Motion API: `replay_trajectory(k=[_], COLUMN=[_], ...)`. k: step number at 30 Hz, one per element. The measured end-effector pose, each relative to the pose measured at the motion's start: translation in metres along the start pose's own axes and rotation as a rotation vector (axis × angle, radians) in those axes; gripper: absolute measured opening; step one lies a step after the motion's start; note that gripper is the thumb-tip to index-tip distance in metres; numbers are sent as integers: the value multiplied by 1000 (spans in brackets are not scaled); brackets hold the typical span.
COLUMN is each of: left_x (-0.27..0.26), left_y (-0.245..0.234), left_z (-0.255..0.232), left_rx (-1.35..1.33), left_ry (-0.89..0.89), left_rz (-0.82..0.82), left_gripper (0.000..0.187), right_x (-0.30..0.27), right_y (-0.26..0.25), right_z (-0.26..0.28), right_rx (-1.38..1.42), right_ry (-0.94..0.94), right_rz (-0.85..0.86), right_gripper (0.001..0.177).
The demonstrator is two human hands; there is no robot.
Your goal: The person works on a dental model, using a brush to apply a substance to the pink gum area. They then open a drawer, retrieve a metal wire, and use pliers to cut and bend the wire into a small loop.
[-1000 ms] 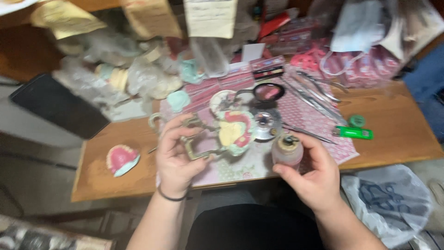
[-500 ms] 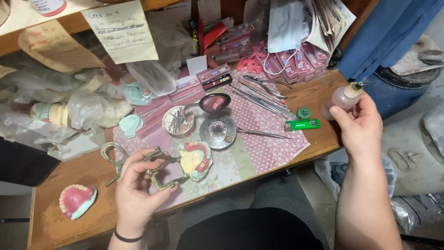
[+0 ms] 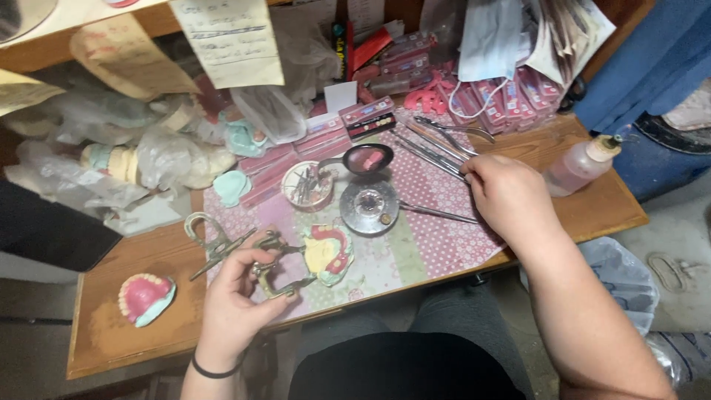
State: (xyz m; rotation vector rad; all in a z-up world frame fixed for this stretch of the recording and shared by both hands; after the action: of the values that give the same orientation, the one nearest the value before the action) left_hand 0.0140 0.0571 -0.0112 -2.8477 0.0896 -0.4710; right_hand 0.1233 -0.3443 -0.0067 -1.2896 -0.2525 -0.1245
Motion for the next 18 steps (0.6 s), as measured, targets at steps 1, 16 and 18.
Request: replay_trajectory(k=[1, 16, 18], left_x=[-2, 7, 7], left_y=[0, 3, 3], left_z=[1, -3, -4], left_rx=[3, 301, 316], left_ry=[-1, -110, -42], left_rz=[-7, 85, 93], left_gripper=[51, 65, 65], right_x=[4, 51, 53], right_y=[4, 6, 4], right_z=[1, 26, 33], right_rx=[2, -379, -412], right_ry=[-8, 139, 207], right_rz=[1, 487, 540], right_gripper=[14, 31, 36])
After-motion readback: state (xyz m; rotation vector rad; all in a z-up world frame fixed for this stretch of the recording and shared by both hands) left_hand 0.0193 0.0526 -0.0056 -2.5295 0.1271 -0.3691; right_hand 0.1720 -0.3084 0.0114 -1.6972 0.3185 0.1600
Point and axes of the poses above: each hand's wrist, its own x-axis towards the middle knuckle, its own y-axis out of the palm, z = x × y, the point moved 2 cm from there along x, towards the middle knuckle, and after that the axes turned 7 degrees about y, right-handed, at the moved point
